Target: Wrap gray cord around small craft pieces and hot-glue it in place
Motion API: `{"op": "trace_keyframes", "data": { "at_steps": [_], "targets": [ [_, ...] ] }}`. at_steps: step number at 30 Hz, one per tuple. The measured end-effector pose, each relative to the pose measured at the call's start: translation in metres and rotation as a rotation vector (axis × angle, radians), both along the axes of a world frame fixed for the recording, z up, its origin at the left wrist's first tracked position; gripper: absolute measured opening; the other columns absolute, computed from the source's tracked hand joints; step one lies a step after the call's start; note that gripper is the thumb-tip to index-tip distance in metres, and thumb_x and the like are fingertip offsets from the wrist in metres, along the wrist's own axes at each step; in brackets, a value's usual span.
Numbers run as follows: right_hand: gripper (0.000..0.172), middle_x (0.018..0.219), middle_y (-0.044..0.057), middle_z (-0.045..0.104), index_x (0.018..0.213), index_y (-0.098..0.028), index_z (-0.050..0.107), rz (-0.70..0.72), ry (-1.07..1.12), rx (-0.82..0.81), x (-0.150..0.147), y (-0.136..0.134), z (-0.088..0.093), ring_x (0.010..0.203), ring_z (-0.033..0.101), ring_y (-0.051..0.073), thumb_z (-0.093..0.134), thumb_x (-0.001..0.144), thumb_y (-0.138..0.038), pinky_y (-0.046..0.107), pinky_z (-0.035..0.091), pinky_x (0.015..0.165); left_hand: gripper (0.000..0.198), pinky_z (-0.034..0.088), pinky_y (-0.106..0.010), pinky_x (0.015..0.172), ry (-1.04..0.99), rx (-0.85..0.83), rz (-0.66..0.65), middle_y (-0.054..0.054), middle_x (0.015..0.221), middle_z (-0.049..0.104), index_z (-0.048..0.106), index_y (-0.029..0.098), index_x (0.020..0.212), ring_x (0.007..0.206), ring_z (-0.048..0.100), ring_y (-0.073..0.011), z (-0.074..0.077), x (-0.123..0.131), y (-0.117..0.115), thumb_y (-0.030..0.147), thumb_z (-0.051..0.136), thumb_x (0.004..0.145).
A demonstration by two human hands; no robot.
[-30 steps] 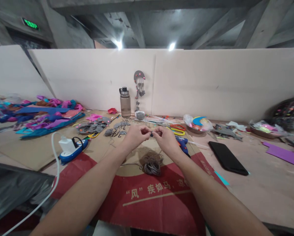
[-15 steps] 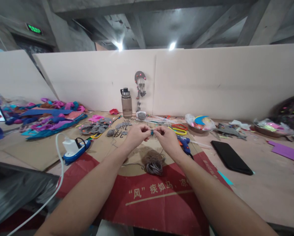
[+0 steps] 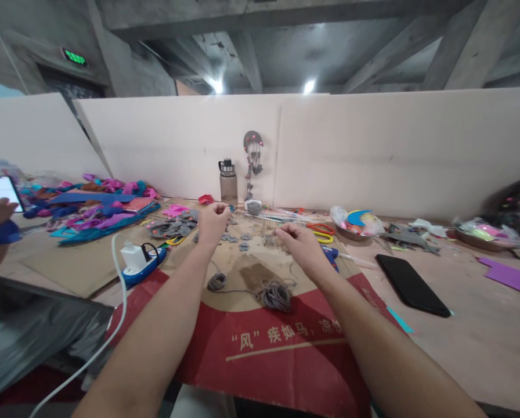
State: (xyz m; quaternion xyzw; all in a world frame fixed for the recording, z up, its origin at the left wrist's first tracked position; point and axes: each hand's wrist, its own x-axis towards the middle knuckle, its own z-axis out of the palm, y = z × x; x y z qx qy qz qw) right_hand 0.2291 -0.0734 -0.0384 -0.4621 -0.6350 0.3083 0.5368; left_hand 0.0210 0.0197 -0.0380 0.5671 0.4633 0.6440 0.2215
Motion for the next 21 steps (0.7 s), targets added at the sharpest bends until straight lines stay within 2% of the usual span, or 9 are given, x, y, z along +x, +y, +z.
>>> {"op": "trace_keyframes", "data": {
  "at_steps": [4,6,8,10,11,13,18,21],
  "targets": [
    [0.026,0.054,-0.008,0.031,0.075,-0.02,0.06,0.229,0.274,-0.066,0.006,-0.016,0.022,0.047,0.022,0.007,0.063,0.072,-0.046,0.023,0.02,0.046,0.014,0.042,-0.019,0.047,-0.319,-0.004,-0.007,0.002,0.058,0.057,0.061,0.014,0.07,0.05,0.051,-0.0085,-0.001,-0.013,0.011,0.028,0.059,0.067],
    [0.024,0.056,-0.007,0.039,0.076,-0.021,0.062,0.335,0.277,-0.057,0.01,-0.026,0.03,0.047,0.025,0.007,0.063,0.074,-0.045,0.022,0.024,0.046,0.016,0.041,-0.018,0.046,-0.415,-0.005,-0.026,0.002,0.059,0.056,0.059,0.014,0.07,0.05,0.05,-0.0075,0.0,-0.014,0.011,0.029,0.062,0.066],
    [0.023,0.066,-0.003,0.054,0.079,-0.021,0.065,0.459,0.099,-0.046,0.013,-0.037,0.033,0.052,0.04,0.008,0.06,0.078,-0.044,0.024,0.036,0.053,0.018,0.04,-0.017,0.046,-0.45,-0.002,-0.042,0.003,0.059,0.055,0.059,0.014,0.071,0.05,0.05,-0.0068,0.001,-0.011,0.009,0.031,0.063,0.065],
    [0.022,0.083,0.001,0.064,0.081,-0.023,0.07,0.572,-0.19,-0.02,0.015,-0.045,0.031,0.071,0.055,0.013,0.058,0.081,-0.041,0.028,0.044,0.068,0.02,0.04,-0.017,0.046,-0.445,0.008,-0.074,0.003,0.06,0.055,0.059,0.014,0.073,0.05,0.049,-0.0063,0.002,-0.006,0.005,0.031,0.064,0.065],
    [0.021,0.087,0.002,0.066,0.08,-0.023,0.071,0.588,-0.323,0.005,0.017,-0.048,0.029,0.079,0.058,0.015,0.057,0.082,-0.039,0.03,0.044,0.075,0.02,0.04,-0.017,0.046,-0.432,0.014,-0.1,0.003,0.06,0.055,0.059,0.014,0.074,0.051,0.049,-0.0062,0.002,-0.003,0.003,0.032,0.064,0.065],
    [0.021,0.084,0.002,0.067,0.075,-0.023,0.071,0.492,-0.485,0.053,0.024,-0.049,0.021,0.081,0.059,0.018,0.056,0.082,-0.037,0.031,0.044,0.076,0.022,0.039,-0.017,0.046,-0.394,0.032,-0.161,0.003,0.062,0.056,0.06,0.014,0.076,0.052,0.049,-0.0063,0.002,0.004,0.0,0.033,0.065,0.066],
    [0.028,0.066,0.002,0.062,0.073,-0.02,0.062,-0.211,-0.527,0.052,0.069,-0.036,0.001,0.062,0.056,0.017,0.048,0.084,-0.041,0.028,0.039,0.058,0.021,0.035,-0.017,0.044,-0.324,0.084,-0.272,0.004,0.061,0.053,0.062,0.014,0.079,0.047,0.043,-0.0052,0.001,0.013,-0.006,0.033,0.065,0.069],
    [0.028,0.068,0.004,0.063,0.076,-0.018,0.059,-0.481,-0.582,-0.029,0.099,-0.029,-0.012,0.063,0.057,0.018,0.048,0.082,-0.044,0.028,0.038,0.057,0.021,0.031,-0.017,0.042,-0.298,0.084,-0.252,0.004,0.061,0.053,0.062,0.014,0.079,0.044,0.039,-0.0045,0.001,0.014,-0.008,0.033,0.064,0.07]
  ]
}}
